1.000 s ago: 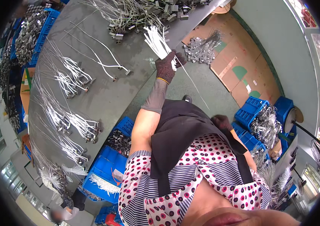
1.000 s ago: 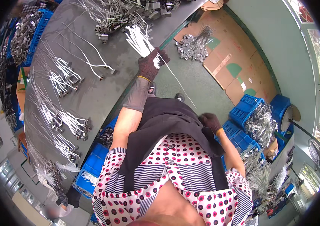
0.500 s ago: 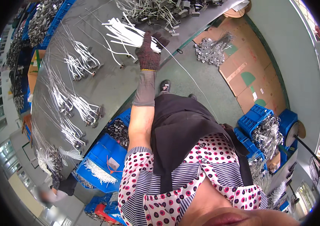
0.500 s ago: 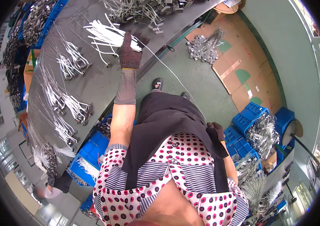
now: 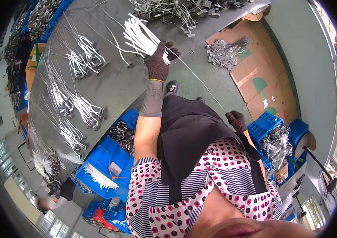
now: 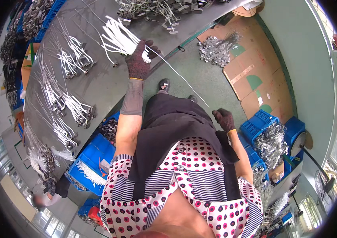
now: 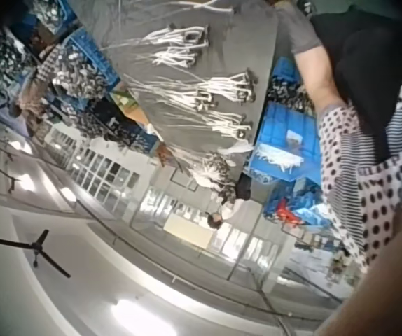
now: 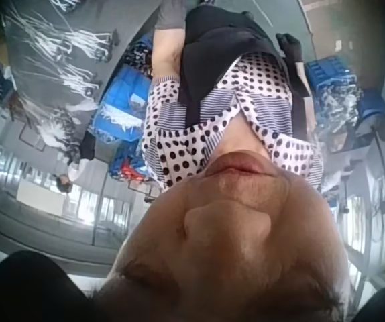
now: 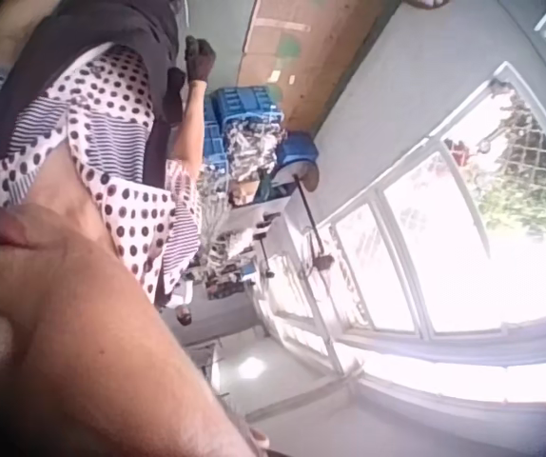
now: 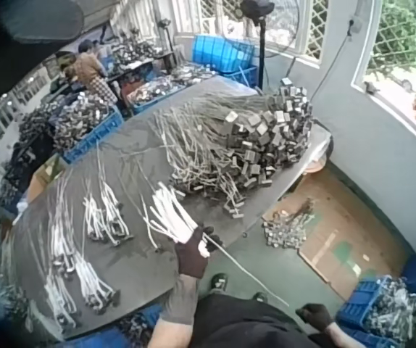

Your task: Organizing and bundling white electrical wires at a manual assembly station.

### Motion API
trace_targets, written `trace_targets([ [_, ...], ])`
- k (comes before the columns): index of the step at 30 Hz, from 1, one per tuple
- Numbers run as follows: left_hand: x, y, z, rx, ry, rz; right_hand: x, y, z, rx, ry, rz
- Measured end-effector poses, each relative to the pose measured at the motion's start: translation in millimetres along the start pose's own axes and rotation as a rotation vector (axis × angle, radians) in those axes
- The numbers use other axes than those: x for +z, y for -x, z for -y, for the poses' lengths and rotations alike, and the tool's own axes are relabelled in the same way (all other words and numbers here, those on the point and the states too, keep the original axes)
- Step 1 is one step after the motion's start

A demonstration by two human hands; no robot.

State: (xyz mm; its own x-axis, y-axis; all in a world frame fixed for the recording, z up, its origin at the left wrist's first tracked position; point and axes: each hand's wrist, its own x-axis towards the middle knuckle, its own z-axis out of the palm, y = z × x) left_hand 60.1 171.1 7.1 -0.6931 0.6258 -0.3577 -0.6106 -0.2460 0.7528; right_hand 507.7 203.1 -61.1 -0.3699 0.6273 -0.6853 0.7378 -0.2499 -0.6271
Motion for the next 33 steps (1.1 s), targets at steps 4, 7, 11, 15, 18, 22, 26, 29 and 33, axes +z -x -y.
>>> trace_targets([
  [4,-19,-18,-23,0.049,0.255,-0.119,-6,-4,16,-0.041,-0.044,0.009],
  [7,-20,-23,-53,0.147,0.237,-0.200,-18,17,16,-0.013,0.138,-0.012],
  [11,-28,-23,-59,0.040,0.197,-0.326,-24,36,10,0.023,0.313,-0.019],
  [15,-30,-21,-30,0.095,0.131,-0.177,-19,33,36,0.073,0.161,-0.040],
  [18,-28,-12,-17,0.032,0.135,-0.120,-3,-8,41,-0.049,0.215,0.008],
  [22,-14,-1,5,-0.009,-0.045,-0.013,32,-67,106,-0.178,-0.064,0.017],
  [26,-5,7,23,-0.107,-0.347,0.036,59,-94,245,-0.265,-0.190,0.033],
  [29,6,7,29,0.044,-0.626,0.160,85,-124,302,-0.573,-0.067,-0.084],
  [33,-6,-1,18,0.600,-1.381,0.329,112,-136,372,-0.387,-0.089,-0.155],
])
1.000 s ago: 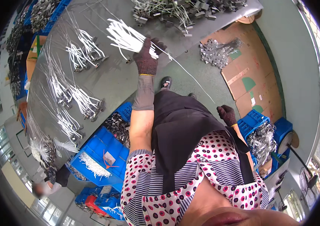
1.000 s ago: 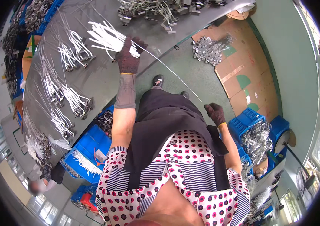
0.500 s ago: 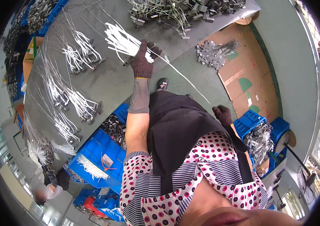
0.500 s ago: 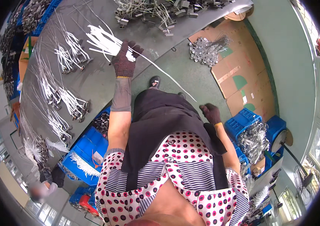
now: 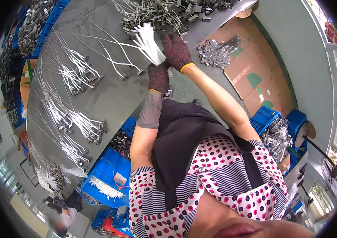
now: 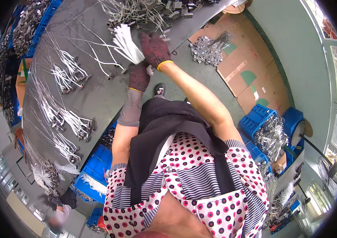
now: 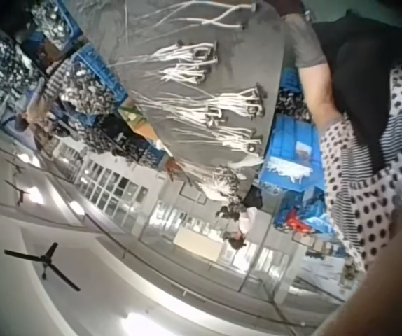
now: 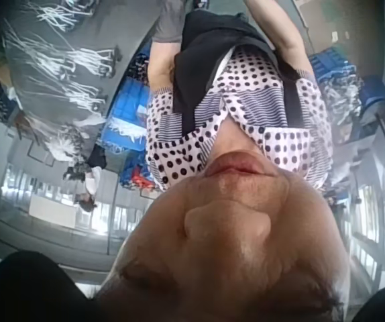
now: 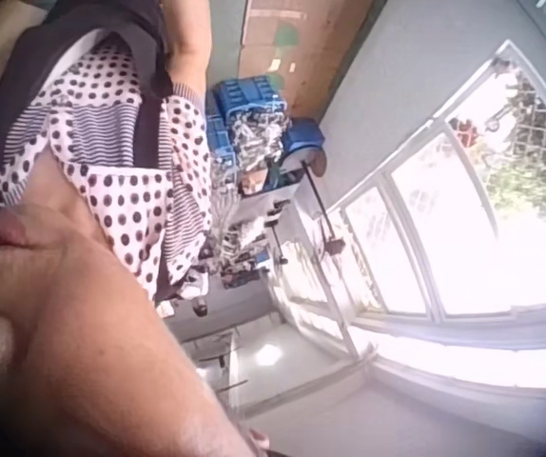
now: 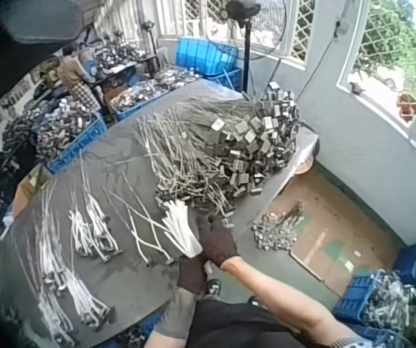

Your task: Organizing and bundling white electrical wires at a manual assembly station.

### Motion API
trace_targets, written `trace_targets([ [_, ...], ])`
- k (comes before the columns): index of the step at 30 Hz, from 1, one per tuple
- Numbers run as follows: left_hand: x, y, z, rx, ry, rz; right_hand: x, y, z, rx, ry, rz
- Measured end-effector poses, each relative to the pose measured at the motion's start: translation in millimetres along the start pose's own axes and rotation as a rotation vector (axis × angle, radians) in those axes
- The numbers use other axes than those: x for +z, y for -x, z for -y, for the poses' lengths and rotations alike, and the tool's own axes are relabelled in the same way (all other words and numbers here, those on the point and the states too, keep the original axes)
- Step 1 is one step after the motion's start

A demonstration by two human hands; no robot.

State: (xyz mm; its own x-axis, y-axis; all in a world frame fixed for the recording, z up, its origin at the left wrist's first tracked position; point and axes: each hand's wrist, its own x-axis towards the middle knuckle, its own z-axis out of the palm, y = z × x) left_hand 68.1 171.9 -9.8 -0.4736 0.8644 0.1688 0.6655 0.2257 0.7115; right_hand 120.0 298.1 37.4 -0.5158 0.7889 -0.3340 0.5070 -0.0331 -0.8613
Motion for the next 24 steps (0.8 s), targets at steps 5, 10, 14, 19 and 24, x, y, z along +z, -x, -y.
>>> trace_targets([
  [5,-28,-6,22,-0.025,-0.161,0.014,0,-17,21,-0.130,0.384,0.064],
  [10,-47,-23,39,-0.936,0.557,-0.279,-31,-89,-41,-0.457,0.985,-0.320],
  [14,-49,-13,51,-0.827,0.275,-0.411,-40,-99,-41,-0.300,0.763,-0.121],
  [19,-40,-14,-9,-0.740,1.114,-0.173,-70,-70,-61,-0.469,0.335,-0.240],
  [24,10,-11,-21,-0.712,1.377,0.039,-98,26,-77,-0.291,-0.171,-0.105],
])
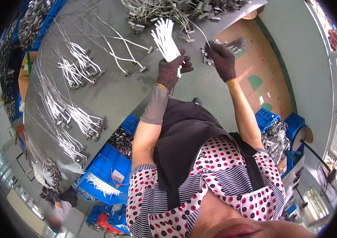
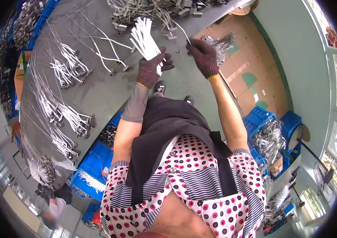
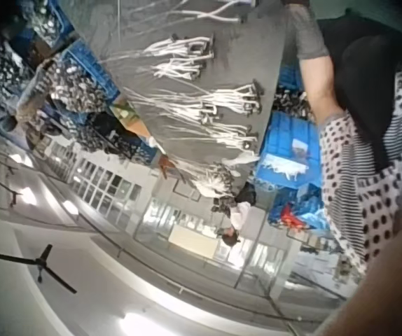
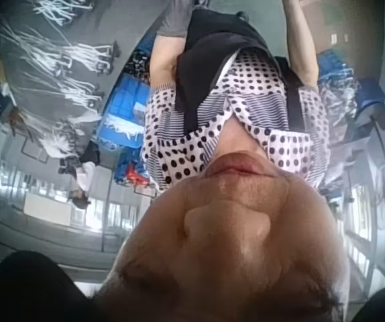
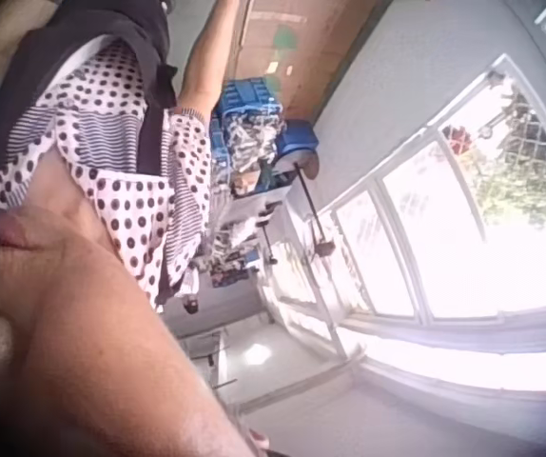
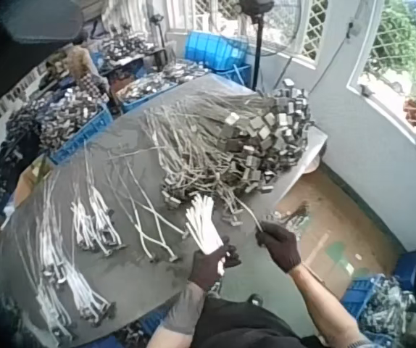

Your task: Organizing and bundling white electrical wires at a manual assembly station.

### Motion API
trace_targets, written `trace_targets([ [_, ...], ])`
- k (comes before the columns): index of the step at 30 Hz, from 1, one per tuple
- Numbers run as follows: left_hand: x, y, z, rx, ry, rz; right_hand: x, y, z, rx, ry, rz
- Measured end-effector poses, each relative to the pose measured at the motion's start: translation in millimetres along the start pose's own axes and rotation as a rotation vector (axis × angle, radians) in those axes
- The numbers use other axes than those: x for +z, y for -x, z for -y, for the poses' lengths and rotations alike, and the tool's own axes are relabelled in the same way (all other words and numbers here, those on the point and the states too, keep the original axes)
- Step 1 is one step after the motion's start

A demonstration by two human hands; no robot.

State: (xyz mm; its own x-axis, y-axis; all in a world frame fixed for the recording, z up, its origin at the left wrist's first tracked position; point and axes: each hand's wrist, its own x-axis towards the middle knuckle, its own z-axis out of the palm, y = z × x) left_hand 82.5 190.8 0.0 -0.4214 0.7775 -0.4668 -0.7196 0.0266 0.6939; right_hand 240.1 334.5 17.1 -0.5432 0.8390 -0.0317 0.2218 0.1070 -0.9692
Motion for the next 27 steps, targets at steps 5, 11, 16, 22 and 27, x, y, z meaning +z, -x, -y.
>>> trace_targets([
  [5,22,-24,44,-0.088,0.144,0.086,-65,131,-18,0.383,-0.138,0.221],
  [11,22,-36,74,-0.089,0.326,0.099,-138,288,-104,0.899,0.167,0.253],
  [16,30,-21,31,0.050,0.297,-0.004,-155,330,-73,0.833,0.247,0.139],
  [22,27,0,-16,0.534,-0.281,-0.161,-194,388,-178,0.861,0.132,0.098],
  [27,-13,-11,-11,0.314,0.135,-0.123,-186,348,-125,0.779,0.382,0.161],
])
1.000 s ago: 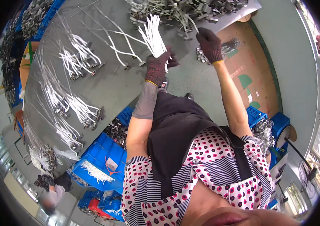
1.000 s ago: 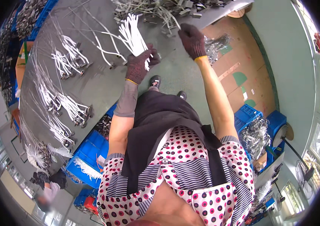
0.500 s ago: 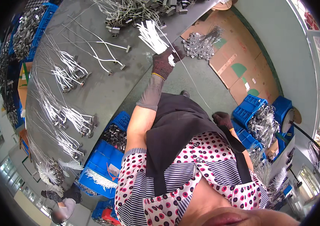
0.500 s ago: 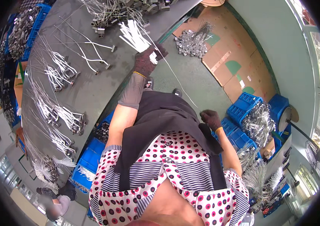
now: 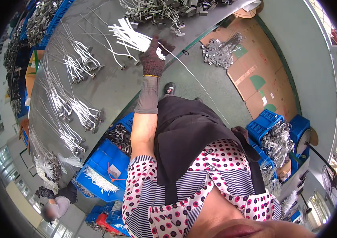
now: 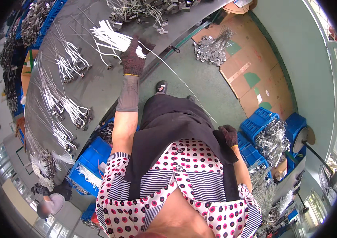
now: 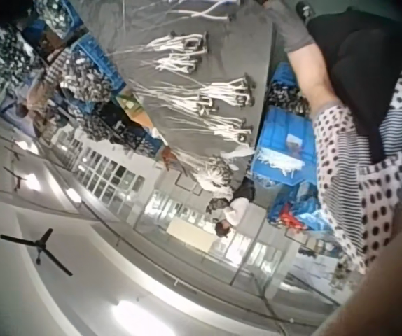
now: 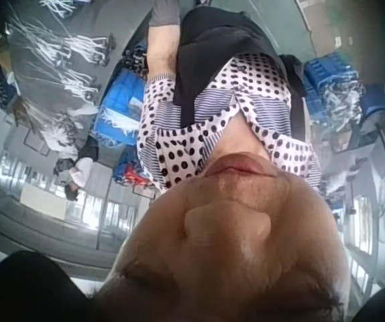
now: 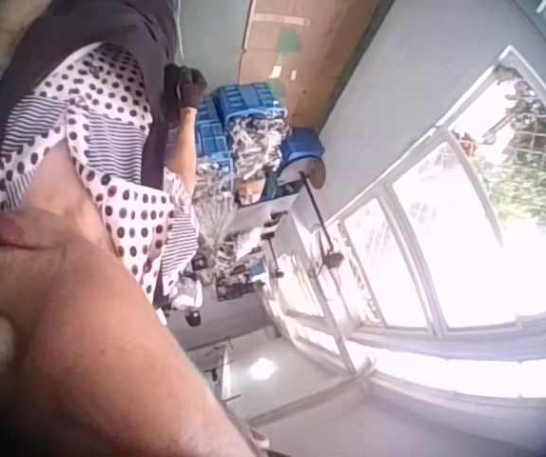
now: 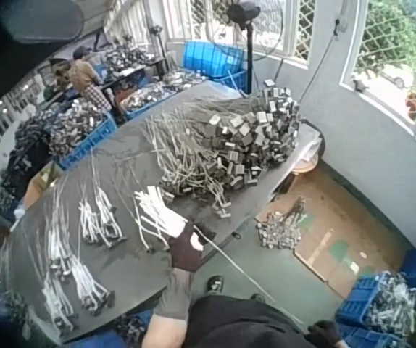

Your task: Organizing and bundling white electrical wires at a manual assembly station.

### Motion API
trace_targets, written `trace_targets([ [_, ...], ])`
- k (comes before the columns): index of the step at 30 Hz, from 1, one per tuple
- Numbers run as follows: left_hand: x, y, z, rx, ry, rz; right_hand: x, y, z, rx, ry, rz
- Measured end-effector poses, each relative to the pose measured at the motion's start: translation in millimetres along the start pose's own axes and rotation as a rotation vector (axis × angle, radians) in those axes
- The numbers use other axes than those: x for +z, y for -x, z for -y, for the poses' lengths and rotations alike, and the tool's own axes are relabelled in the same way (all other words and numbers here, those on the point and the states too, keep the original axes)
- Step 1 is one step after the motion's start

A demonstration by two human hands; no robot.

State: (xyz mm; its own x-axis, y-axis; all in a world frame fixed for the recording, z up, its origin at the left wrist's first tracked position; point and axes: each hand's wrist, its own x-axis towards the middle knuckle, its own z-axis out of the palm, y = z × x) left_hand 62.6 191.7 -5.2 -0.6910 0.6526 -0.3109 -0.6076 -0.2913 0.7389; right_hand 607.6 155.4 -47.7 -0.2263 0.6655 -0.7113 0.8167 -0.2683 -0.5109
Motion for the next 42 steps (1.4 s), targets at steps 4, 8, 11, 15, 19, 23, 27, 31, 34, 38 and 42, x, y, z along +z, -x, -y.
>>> trace_targets([
  [4,-7,12,4,-0.063,0.213,0.070,4,-4,68,0.024,-0.101,-0.010],
  [8,-24,31,9,-0.219,0.060,0.077,29,-68,93,-0.132,-0.102,0.055],
  [11,-5,50,11,-0.312,-0.154,0.165,52,-94,173,-0.215,-0.179,0.059],
  [15,5,64,19,-0.297,-0.183,0.124,73,-105,273,-0.314,-0.260,0.084],
  [19,-2,46,10,-0.014,-0.196,0.001,91,-113,311,-0.338,-0.338,0.265],
  [23,-18,18,-36,0.030,-0.222,-0.077,96,-117,343,-0.331,-0.337,0.406],
  [27,-8,14,-42,0.094,-0.453,-0.113,112,-124,403,-0.374,-0.360,0.339],
  [31,-1,19,-23,0.078,-0.797,-0.104,128,-134,467,-0.488,-0.354,0.298],
  [34,-11,4,-27,0.100,-0.779,-0.084,130,-146,482,-0.413,-0.301,0.385],
  [38,-48,-14,-35,0.647,-1.420,0.037,126,-176,482,-0.740,0.317,-0.449],
  [42,-81,-37,-48,0.081,-1.269,-0.412,96,-214,480,-0.564,0.334,-0.603],
])
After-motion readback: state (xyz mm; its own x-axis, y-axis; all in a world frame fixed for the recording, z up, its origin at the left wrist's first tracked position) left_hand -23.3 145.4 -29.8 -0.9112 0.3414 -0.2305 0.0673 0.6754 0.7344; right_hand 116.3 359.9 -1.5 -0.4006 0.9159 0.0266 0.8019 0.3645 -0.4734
